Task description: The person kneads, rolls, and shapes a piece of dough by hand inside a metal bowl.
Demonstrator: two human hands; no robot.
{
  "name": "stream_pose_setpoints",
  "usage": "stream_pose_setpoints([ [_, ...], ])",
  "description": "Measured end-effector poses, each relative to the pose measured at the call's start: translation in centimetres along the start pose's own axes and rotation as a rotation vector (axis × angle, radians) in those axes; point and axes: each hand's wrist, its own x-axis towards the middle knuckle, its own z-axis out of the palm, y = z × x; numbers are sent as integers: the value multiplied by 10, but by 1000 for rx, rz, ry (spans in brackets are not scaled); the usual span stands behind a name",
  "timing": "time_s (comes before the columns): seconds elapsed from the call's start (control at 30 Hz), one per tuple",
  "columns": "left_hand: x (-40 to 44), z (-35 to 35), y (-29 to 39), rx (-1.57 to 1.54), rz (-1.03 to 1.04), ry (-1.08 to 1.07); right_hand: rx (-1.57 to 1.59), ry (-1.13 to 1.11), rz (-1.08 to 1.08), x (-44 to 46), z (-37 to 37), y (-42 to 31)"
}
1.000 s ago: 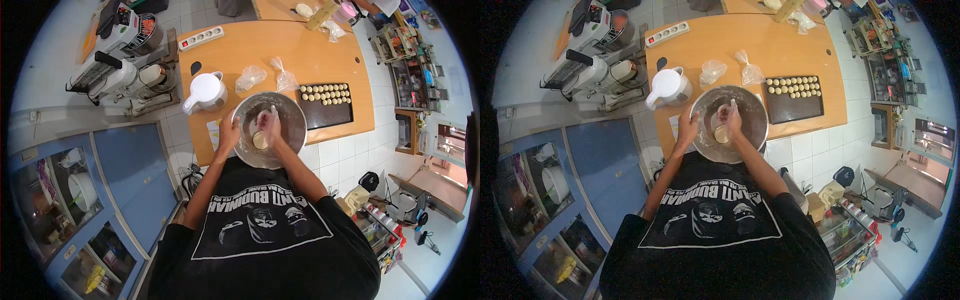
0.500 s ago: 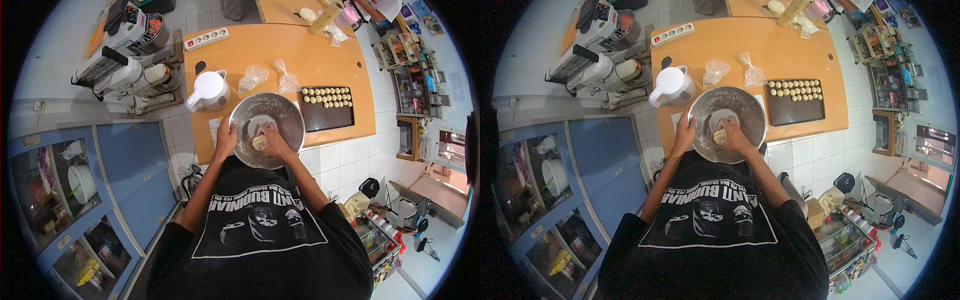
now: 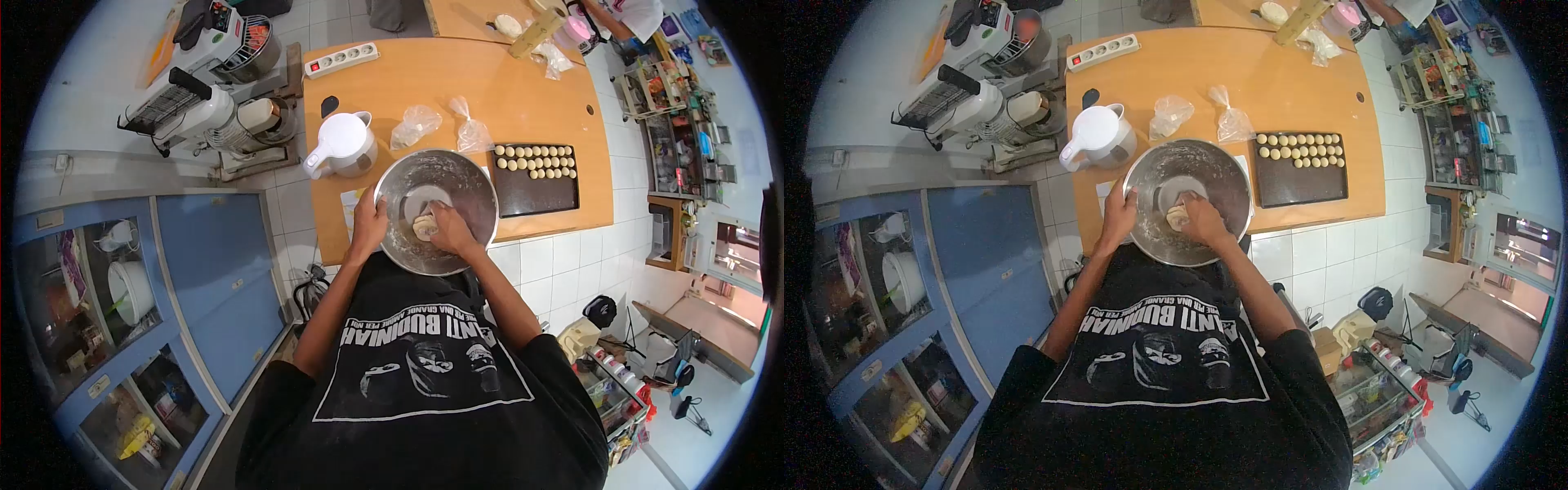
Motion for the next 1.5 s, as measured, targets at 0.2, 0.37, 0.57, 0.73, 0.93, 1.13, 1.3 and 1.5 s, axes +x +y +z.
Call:
stream_pose_setpoints([
  [0.2,-1,1,9,-20,-6,27,-54,182,-133,9,20,-5],
  [0.37,0,0,21,-4,-70,50,-108,183,-218,17,20,-4],
  [0.57,5,3,9,-11,-65,53,-94,157,-190,9,11,11],
  [0.73,6,1,15,-18,-23,72,138,-14,-28,16,-7,1],
  [0.93,13,5,6,34,-1,68,-78,237,-91,29,25,-23],
  [1.13,10,4,8,2,-15,66,-66,118,-275,18,42,-24],
  [1.3,9,4,7,-2,-48,67,69,89,-190,-9,34,-27],
  [1.5,11,4,13,14,-47,84,287,-5,-7,-7,30,-16],
])
